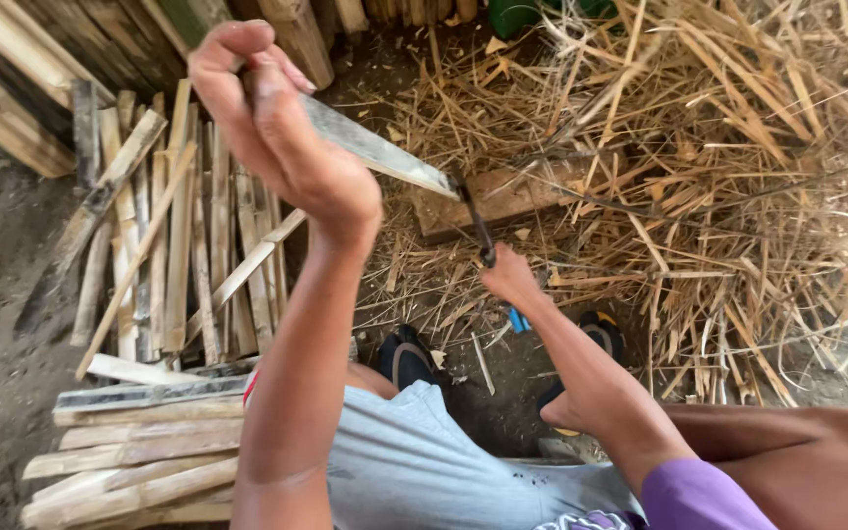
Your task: The person sits on the ground and uses a machete to split bamboo strips into thinner pieces. They repeatedly pick up bamboo strips, position them against a wooden block, and strike them with the machete to split them, then place the finished pieces aside.
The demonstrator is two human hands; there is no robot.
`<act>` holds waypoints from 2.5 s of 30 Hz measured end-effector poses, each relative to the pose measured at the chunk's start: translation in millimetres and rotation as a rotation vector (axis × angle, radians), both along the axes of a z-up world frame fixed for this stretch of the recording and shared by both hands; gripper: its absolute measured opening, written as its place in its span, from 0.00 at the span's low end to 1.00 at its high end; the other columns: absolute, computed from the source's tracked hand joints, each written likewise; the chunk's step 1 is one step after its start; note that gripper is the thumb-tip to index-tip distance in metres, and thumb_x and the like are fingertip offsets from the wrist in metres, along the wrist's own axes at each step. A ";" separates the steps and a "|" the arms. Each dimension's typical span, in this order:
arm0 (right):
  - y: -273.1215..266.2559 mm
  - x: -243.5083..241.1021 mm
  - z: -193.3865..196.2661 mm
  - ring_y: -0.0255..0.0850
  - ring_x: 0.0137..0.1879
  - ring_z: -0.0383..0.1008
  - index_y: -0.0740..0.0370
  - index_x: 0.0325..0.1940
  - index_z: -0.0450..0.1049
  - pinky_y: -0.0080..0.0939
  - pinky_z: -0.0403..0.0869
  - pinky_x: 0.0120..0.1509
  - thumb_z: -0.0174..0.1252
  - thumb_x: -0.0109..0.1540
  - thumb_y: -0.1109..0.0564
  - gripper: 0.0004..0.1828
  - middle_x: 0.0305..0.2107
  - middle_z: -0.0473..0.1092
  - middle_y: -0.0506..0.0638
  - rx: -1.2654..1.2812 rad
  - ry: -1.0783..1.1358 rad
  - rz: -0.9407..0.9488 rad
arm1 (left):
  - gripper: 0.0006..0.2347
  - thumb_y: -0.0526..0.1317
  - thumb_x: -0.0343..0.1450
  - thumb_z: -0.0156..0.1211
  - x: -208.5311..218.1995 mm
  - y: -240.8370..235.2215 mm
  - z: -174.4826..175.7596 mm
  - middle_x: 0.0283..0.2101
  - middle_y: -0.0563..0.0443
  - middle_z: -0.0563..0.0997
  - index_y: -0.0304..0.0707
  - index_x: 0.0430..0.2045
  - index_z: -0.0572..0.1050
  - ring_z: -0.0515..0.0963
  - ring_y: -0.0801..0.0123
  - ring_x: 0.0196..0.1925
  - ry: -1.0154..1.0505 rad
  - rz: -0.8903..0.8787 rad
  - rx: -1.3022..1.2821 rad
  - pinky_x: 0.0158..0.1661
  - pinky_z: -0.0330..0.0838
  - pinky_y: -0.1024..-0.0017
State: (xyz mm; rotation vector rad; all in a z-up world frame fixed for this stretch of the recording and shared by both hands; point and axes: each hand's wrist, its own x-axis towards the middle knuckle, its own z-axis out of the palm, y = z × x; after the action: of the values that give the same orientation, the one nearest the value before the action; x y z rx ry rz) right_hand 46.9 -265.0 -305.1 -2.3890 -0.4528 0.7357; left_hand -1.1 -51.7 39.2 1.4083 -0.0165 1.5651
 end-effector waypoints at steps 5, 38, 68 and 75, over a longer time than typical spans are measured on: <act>-12.9 -34.4 165.0 0.57 0.29 0.79 0.63 0.51 0.66 0.56 0.75 0.33 0.56 0.62 0.54 0.16 0.25 0.75 0.67 -0.029 0.126 -0.033 | 0.04 0.33 0.72 0.44 -11.5 -40.7 -1.5 0.41 0.48 0.64 0.34 0.38 0.62 0.61 0.71 0.37 0.002 0.022 0.099 0.40 0.60 0.72; 20.6 -52.4 217.5 0.51 0.22 0.74 0.64 0.57 0.62 0.54 0.72 0.26 0.53 0.62 0.59 0.20 0.21 0.73 0.61 0.131 0.075 0.028 | 0.08 0.29 0.66 0.46 -33.8 -36.6 -10.1 0.38 0.46 0.64 0.38 0.33 0.57 0.63 0.68 0.36 -0.162 -0.194 0.021 0.39 0.63 0.71; 48.6 -33.7 169.8 0.56 0.26 0.76 0.63 0.58 0.61 0.58 0.74 0.28 0.52 0.64 0.56 0.20 0.24 0.73 0.63 0.079 0.187 0.022 | 0.07 0.38 0.76 0.39 -20.2 25.9 -33.1 0.23 0.51 0.59 0.35 0.30 0.61 0.52 0.74 0.21 -0.084 -0.331 -0.285 0.21 0.52 0.75; 38.9 -31.1 111.7 0.52 0.29 0.77 0.72 0.64 0.58 0.52 0.75 0.31 0.58 0.57 0.61 0.33 0.27 0.74 0.63 0.101 -0.161 0.067 | 0.07 0.39 0.75 0.40 -15.3 33.8 -41.1 0.20 0.54 0.58 0.38 0.29 0.60 0.50 0.77 0.18 -0.064 -0.288 -0.237 0.17 0.50 0.76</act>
State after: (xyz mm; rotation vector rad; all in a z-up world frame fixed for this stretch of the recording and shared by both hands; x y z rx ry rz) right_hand 15.8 -226.1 -193.4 -2.3565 -0.6242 0.5379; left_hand -16.4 -17.8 -1.9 1.1165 -0.0674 1.3248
